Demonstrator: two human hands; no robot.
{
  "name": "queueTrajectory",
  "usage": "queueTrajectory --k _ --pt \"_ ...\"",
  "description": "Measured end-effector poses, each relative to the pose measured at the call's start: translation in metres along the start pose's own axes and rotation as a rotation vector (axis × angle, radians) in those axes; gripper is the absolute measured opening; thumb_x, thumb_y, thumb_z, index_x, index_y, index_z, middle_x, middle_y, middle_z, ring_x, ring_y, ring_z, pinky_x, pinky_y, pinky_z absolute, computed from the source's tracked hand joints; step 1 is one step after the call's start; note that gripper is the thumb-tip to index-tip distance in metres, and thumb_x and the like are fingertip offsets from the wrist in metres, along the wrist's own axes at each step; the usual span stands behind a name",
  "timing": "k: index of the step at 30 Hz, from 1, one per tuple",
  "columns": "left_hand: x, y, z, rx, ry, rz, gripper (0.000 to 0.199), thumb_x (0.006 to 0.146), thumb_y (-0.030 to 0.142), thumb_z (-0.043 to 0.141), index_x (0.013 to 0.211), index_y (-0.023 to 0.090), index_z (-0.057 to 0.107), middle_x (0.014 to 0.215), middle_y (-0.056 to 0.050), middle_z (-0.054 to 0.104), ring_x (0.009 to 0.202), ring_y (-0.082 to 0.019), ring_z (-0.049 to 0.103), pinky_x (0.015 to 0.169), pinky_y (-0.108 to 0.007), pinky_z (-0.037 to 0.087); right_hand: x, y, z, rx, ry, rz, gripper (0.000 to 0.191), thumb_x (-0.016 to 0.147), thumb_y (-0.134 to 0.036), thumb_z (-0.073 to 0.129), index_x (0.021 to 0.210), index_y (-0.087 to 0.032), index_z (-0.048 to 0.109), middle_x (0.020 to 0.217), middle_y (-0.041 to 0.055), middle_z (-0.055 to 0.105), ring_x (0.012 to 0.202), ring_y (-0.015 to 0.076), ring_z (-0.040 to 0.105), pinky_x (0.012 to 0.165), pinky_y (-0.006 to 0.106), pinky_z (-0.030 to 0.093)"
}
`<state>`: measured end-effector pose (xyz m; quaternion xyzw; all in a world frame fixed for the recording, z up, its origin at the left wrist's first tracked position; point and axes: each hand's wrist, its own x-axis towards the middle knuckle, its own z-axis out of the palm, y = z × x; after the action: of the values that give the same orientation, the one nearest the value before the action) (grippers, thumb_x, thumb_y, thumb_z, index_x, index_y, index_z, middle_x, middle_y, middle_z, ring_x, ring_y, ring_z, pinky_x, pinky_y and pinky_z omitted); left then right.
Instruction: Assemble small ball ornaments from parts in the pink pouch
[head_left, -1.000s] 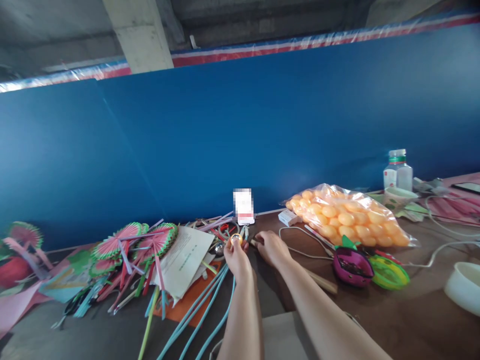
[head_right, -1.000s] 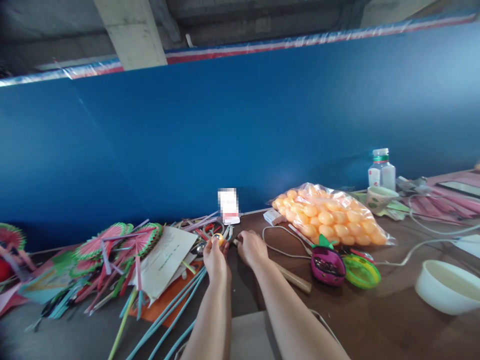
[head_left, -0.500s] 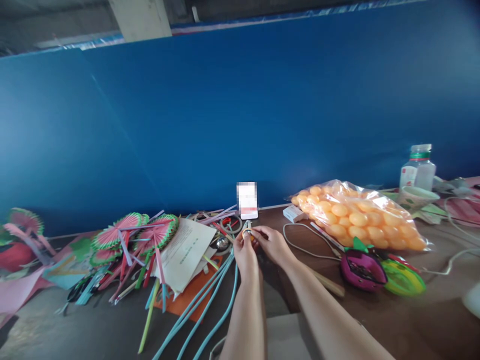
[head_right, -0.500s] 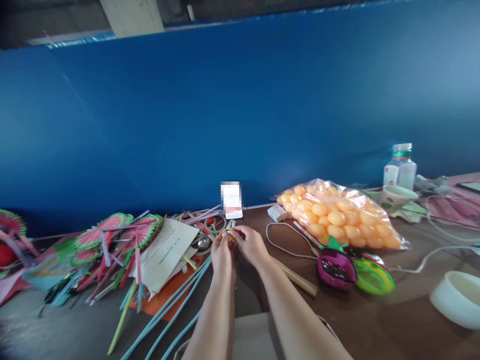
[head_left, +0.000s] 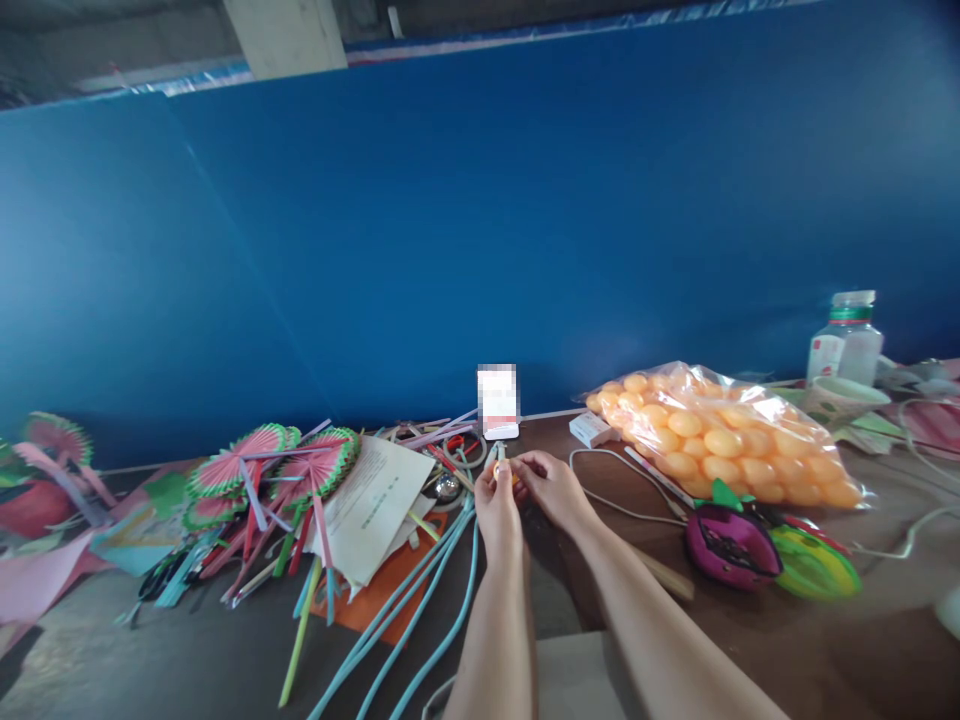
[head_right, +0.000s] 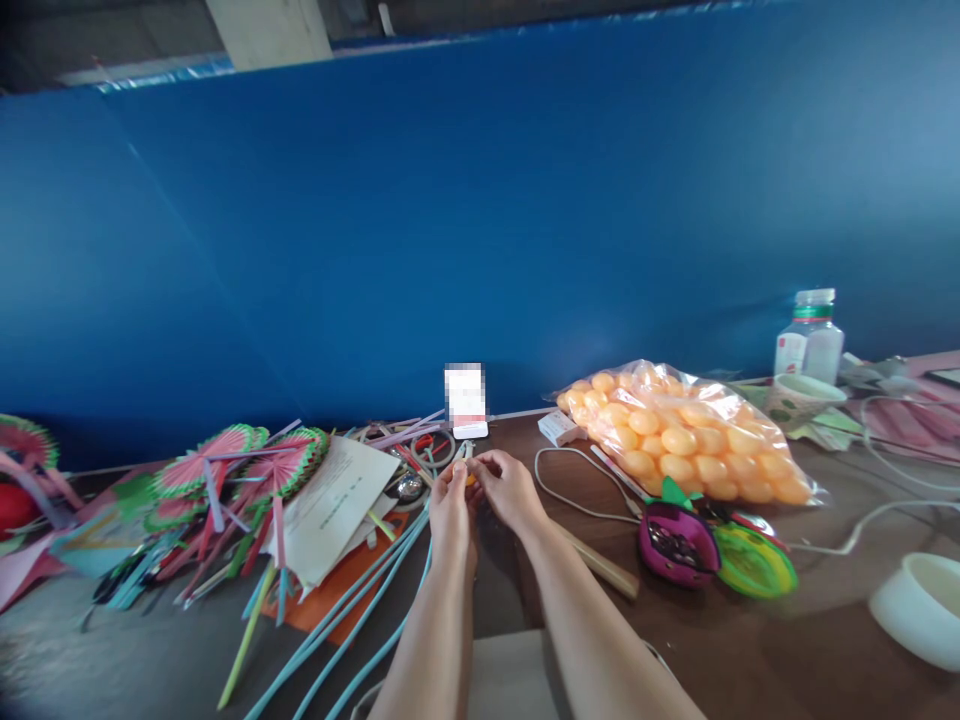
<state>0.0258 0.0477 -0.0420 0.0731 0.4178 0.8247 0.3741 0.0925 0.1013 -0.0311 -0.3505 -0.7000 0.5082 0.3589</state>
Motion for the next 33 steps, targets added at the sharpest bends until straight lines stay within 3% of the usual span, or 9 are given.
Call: queueTrajectory --k 4,19,28,33 --pt "0.0021 -0.0006 0.0 -0.003 0.037 -0.011 0.027 0.078 0.028 0.07 0.098 0.014 0.059 0.078 -0.007 0.067 0.067 -0.016 0.067 0.065 -0.028 0.054 -0.0007 -0.0014 0.0009 0.016 0.004 -0.006 0.036 0.081 -0.052 0.058 0.09 -0.019 0.068 0.082 0.006 0.072 0.074 0.0207 0.067 0.067 0.03 0.053" --pt "0.0066 -0.0029 -0.0024 0.028 -0.034 -0.019 0.023 0.074 0.031 0.072 0.088 0.014 0.063 0.072 -0.007 0.068 0.061 -0.018 0.067 0.06 -0.028 0.054 -0.0002 -0.0004 0.0 0.022 -0.001 -0.024 0.036 0.081 -0.054 0.057 0.088 -0.019 0.066 0.082 0.0059 0.071 0.071 0.0201 0.067 0.066 0.03 0.053" --pt "0.0092 -0.0066 -0.005 -0.006 -0.014 -0.098 0.021 0.076 0.029 0.069 0.087 0.014 0.061 0.07 -0.005 0.066 0.058 -0.013 0.063 0.055 -0.021 0.049 -0.0019 0.0017 0.0011 -0.159 0.031 -0.036 0.031 0.085 -0.048 0.055 0.086 -0.019 0.066 0.083 0.0058 0.071 0.077 0.0205 0.067 0.071 0.03 0.049" --pt "0.0054 -0.0001 0.0012 -0.011 0.021 -0.151 0.024 0.075 0.028 0.069 0.091 0.013 0.06 0.072 -0.005 0.064 0.059 -0.012 0.063 0.057 -0.022 0.05 -0.0024 -0.0038 0.0005 -0.18 0.085 -0.055 0.027 0.084 -0.043 0.055 0.086 -0.019 0.066 0.083 0.0059 0.071 0.076 0.0201 0.067 0.071 0.03 0.05"
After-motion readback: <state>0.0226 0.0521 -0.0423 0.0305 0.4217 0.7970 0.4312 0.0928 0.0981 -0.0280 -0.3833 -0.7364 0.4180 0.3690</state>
